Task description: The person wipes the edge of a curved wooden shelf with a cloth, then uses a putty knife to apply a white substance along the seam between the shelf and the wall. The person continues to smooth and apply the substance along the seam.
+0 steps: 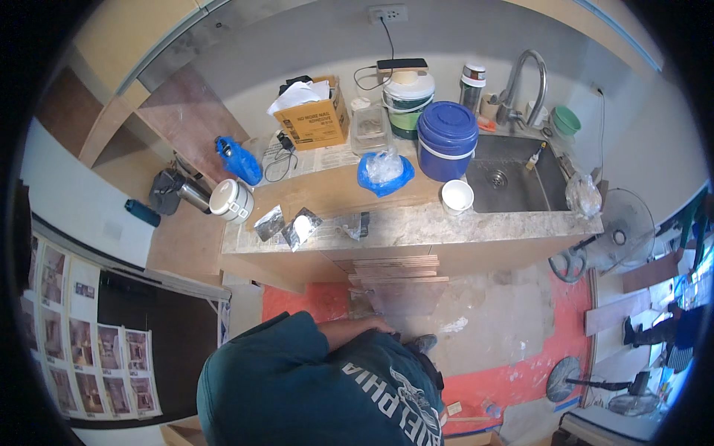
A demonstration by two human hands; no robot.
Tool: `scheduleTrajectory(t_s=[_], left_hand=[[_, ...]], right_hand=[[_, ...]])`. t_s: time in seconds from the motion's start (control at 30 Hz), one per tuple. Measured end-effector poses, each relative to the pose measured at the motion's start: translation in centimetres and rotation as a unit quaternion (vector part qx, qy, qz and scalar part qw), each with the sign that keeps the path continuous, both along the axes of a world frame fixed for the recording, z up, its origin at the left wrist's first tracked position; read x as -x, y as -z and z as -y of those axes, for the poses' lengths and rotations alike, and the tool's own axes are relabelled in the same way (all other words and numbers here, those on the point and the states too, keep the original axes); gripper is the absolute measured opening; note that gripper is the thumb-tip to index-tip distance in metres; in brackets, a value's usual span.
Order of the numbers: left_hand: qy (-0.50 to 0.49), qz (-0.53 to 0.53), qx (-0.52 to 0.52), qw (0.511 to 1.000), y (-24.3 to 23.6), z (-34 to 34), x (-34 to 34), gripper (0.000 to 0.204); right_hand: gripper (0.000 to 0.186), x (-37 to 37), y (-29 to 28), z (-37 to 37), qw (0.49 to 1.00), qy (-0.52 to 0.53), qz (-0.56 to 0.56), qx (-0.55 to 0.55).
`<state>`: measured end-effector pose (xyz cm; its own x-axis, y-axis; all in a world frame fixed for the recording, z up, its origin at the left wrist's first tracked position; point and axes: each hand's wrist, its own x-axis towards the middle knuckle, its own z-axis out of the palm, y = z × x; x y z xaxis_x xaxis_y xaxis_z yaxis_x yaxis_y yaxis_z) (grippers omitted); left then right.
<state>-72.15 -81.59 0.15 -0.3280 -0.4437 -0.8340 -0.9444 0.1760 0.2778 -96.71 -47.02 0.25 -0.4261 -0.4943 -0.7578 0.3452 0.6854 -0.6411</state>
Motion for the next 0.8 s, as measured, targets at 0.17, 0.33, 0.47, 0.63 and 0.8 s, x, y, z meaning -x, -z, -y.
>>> scheduleTrajectory(t_s=[0.17,0.33,0.47,0.63,0.8], left_hand=[[-0.211,-0.243,-0.061,0.945,-7.3,2.6,3.1,0.043],[-0.369,-0.458,0.022,0.809,-14.1,5.0,2.0,0.033],[-0.387,-0.486,0.162,0.767,-22.0,12.9,-3.3,0.036],[-0.464,-0.464,0.368,0.659,-27.4,27.6,-11.7,0.032],[-0.556,-0.324,0.563,0.518,-23.4,42.7,-28.4,0.036]], right_hand=[[0.030,10.3,2.8,1.1,0.996,0.048,-0.030,0.076],[0.024,18.0,-0.4,9.8,0.988,0.091,-0.082,0.093],[0.023,13.9,-4.5,15.2,0.967,0.197,-0.149,0.063],[0.028,8.6,2.6,10.9,0.975,0.153,-0.125,0.101],[0.026,-5.0,4.8,10.3,0.997,0.031,-0.056,-0.041]])
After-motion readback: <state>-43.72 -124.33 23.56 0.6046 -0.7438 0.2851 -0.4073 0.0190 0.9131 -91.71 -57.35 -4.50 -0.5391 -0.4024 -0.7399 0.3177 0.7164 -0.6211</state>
